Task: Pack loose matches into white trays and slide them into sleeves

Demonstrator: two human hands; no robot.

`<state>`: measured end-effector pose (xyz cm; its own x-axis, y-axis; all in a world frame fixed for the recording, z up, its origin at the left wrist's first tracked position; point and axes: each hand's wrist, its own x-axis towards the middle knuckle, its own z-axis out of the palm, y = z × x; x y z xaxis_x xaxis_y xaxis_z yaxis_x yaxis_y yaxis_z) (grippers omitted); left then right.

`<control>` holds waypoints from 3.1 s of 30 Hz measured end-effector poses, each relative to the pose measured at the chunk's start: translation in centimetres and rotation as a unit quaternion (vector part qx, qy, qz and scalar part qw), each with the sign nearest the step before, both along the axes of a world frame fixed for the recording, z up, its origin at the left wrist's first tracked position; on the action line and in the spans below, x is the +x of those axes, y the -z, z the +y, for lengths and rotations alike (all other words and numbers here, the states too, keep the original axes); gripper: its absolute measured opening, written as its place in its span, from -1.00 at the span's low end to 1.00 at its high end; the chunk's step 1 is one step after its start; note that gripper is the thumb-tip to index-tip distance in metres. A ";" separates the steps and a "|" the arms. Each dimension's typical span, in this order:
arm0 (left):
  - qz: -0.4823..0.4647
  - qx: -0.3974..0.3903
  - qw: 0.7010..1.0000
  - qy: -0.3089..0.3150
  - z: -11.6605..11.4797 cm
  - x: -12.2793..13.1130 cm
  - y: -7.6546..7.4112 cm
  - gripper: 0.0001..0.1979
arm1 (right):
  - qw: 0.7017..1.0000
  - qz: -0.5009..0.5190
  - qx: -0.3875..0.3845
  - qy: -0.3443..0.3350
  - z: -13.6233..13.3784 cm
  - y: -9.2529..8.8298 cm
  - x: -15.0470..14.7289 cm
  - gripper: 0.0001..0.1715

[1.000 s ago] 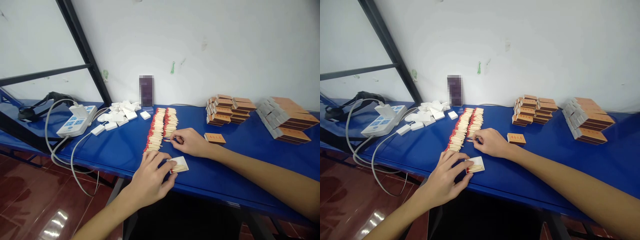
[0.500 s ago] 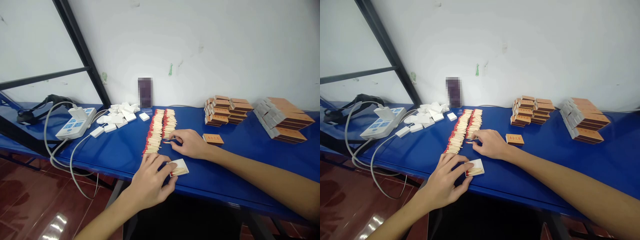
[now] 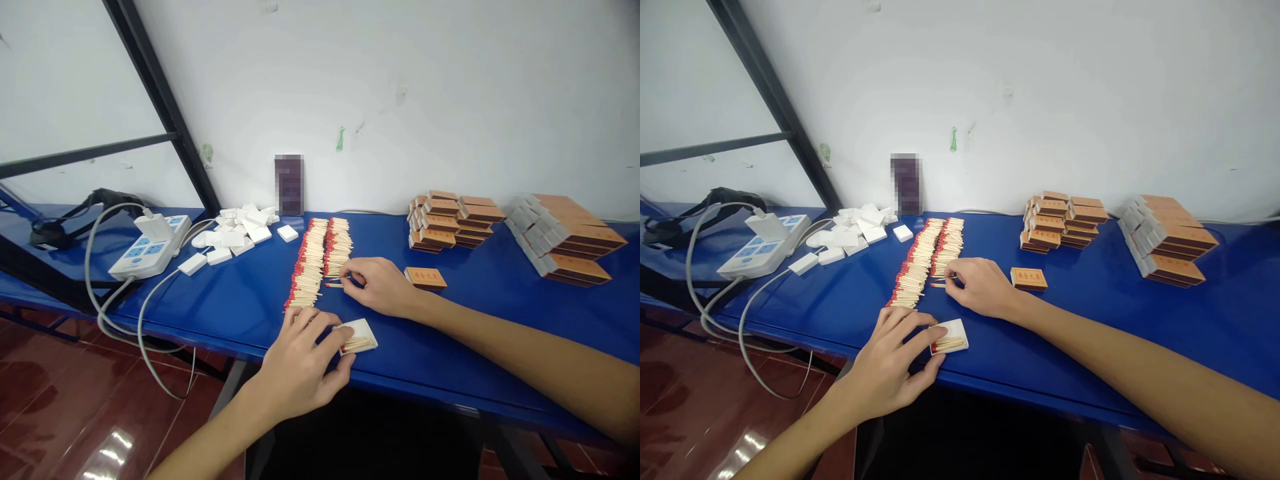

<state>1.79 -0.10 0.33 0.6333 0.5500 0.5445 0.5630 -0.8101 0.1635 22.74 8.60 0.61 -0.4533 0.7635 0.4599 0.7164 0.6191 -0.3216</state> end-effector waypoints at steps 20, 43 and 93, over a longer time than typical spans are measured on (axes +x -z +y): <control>0.001 0.003 1.000 0.001 0.0 0.0 0.0 -0.83 | 0.996 -0.043 -0.003 -0.074 -0.1 -0.2 0.2 -0.65; 0.007 0.015 1.000 -0.005 0.0 0.1 -0.2 -0.83 | 0.997 0.011 -0.071 -0.035 0.2 -0.1 0.2 -0.70; 0.007 0.010 1.000 0.006 0.1 0.1 0.1 -0.85 | 0.999 0.025 -0.041 -0.006 0.6 0.1 0.2 -0.84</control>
